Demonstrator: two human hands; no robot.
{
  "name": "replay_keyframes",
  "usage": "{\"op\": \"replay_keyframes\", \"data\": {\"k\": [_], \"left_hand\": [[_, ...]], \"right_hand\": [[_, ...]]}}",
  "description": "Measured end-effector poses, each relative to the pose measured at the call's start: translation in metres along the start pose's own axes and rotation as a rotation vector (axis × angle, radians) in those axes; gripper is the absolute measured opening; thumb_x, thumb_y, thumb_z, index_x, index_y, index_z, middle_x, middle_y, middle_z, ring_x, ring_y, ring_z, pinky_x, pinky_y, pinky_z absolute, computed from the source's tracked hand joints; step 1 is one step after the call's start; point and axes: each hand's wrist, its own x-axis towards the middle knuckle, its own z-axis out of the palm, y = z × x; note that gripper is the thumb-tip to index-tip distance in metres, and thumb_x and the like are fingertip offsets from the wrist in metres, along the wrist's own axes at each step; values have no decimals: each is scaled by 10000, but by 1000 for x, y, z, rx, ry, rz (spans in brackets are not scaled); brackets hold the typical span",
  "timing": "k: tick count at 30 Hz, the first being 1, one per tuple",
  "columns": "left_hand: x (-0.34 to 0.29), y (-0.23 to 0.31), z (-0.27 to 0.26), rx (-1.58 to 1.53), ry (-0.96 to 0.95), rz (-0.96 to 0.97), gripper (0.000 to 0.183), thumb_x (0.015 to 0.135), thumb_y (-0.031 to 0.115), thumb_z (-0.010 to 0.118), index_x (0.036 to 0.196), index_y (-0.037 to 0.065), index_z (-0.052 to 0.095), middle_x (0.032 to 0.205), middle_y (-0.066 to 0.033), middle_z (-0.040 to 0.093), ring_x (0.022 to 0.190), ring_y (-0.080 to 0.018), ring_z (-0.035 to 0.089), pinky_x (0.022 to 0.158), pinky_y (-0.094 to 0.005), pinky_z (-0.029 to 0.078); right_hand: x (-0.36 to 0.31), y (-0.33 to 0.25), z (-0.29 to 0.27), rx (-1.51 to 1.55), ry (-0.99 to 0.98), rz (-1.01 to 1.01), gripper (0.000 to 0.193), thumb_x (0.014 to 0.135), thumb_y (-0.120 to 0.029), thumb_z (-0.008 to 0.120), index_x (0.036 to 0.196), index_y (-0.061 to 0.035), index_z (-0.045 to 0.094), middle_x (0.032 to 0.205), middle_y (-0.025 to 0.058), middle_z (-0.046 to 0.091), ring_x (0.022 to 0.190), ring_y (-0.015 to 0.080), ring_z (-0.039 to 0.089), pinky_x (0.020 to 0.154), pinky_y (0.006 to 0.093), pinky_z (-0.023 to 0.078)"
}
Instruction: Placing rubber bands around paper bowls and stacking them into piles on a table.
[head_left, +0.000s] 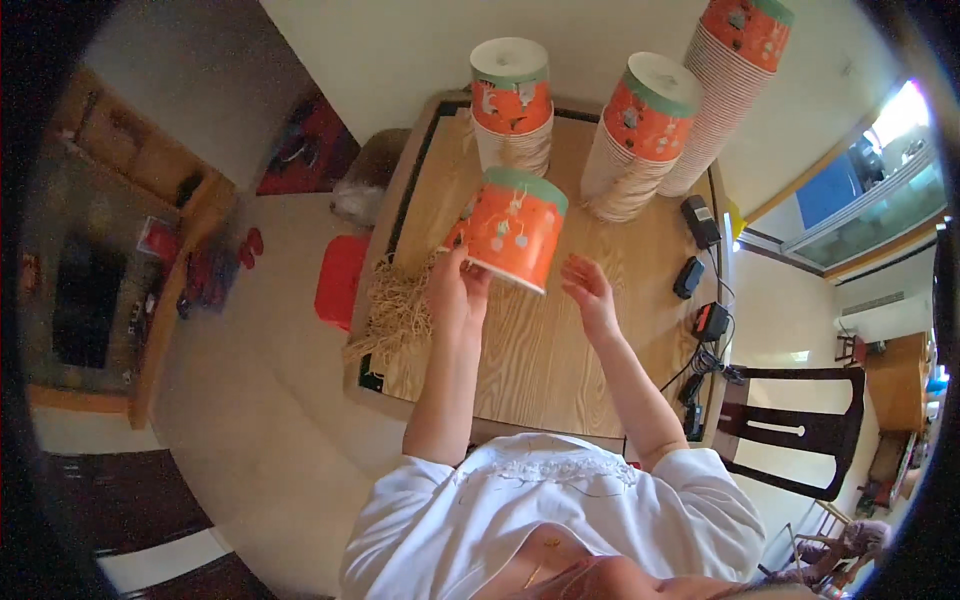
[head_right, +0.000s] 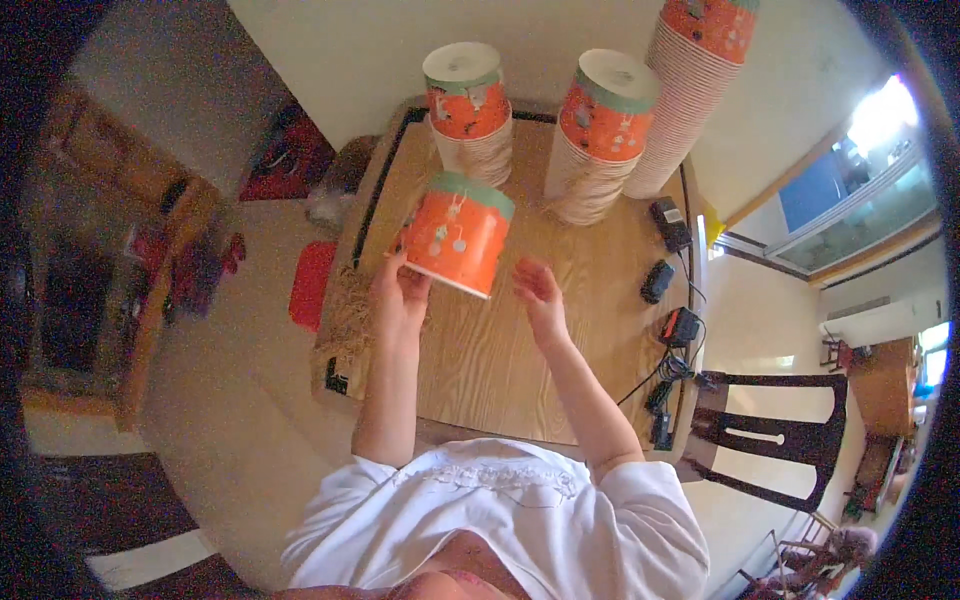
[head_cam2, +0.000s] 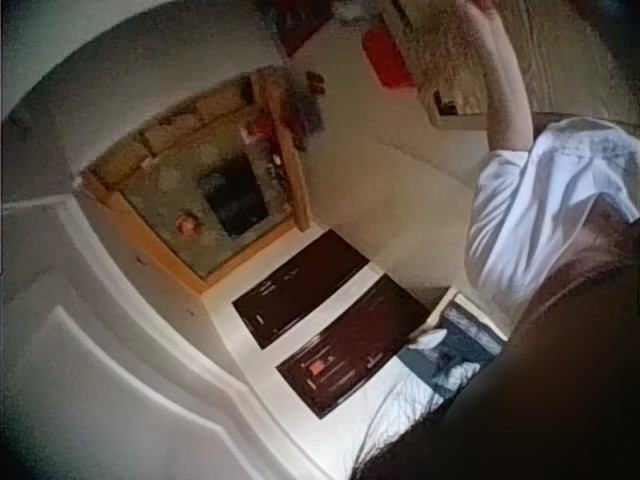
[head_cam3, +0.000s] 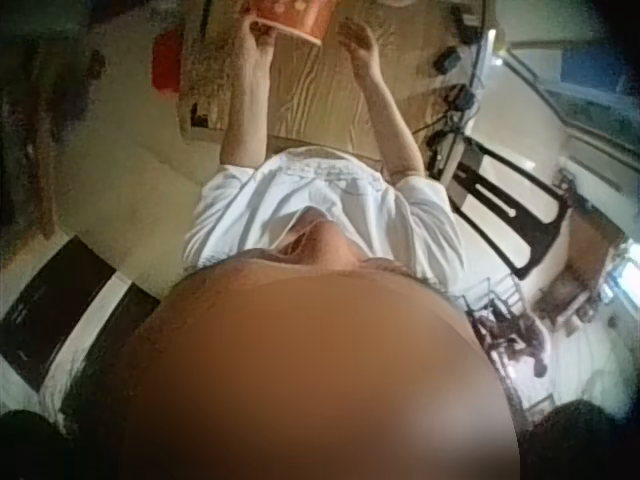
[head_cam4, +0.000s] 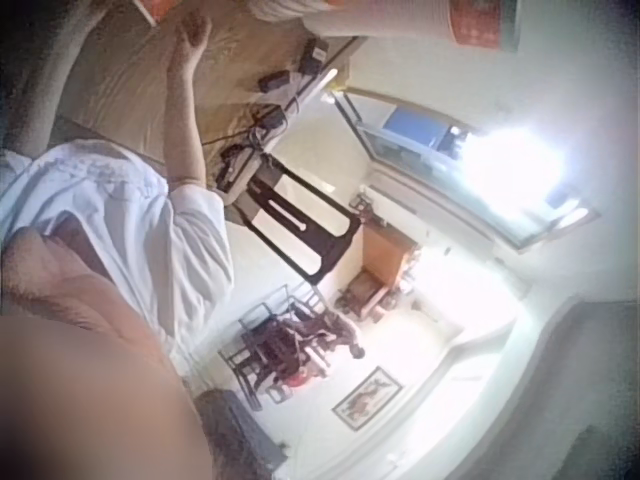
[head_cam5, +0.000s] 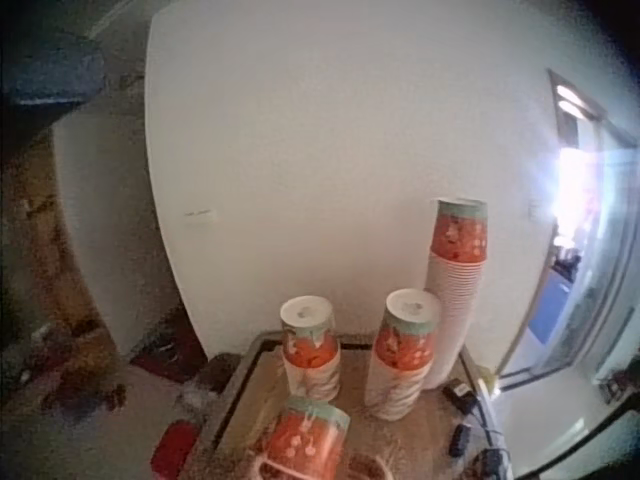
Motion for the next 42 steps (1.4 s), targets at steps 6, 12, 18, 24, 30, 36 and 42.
{"op": "replay_keyframes", "data": {"k": [6,12,18,24,30,36,42], "left_hand": [[13,-2,13,-179,21,-21,281,812,13,502,1088,-23,467,1116,-136,513,985,-214,548,808,-352,525],[-3,3,26,-169,-24,-6,279,803,5,495,1078,-31,463,1088,-137,528,975,-215,558,809,-341,527],[-9,7,12,-202,-45,-98,259,805,25,503,1059,-22,494,1077,-118,551,981,-185,563,823,-330,519],[-15,22,-29,-187,-54,-167,211,820,57,527,1018,-13,508,1086,-117,569,999,-199,563,877,-345,486],[-30,20,-60,-46,-45,-286,192,822,80,484,992,-3,515,1051,-109,585,964,-204,581,776,-331,524],[-27,-7,-120,175,-86,-178,374,854,254,507,1172,57,492,1141,-57,556,1023,-194,541,878,-363,446],[-57,-29,-178,373,-302,-202,337,816,77,561,1149,29,537,1204,-66,535,1114,-184,492,946,-338,393]], "right_hand": [[-8,30,27,-35,-75,77,356,822,-104,611,1152,-31,497,1055,42,573,932,117,537,790,264,441],[1,27,47,-111,36,75,202,836,-142,613,978,-2,588,823,32,636,688,96,570,632,238,450],[19,31,23,-297,85,-169,173,854,-99,567,971,15,622,810,37,636,717,85,569,649,236,458],[24,-23,6,-40,3,-21,240,900,-175,506,1006,13,613,859,32,635,722,100,577,659,250,471],[15,-30,11,11,-35,-10,247,906,-196,502,1018,2,597,818,10,591,706,85,537,658,238,459],[-14,-41,26,375,-31,261,253,906,-193,492,1049,6,556,846,59,611,742,125,573,672,236,461],[-29,-35,9,119,-161,300,222,901,-205,517,1023,-31,581,803,12,590,647,70,512,560,214,428]]}}
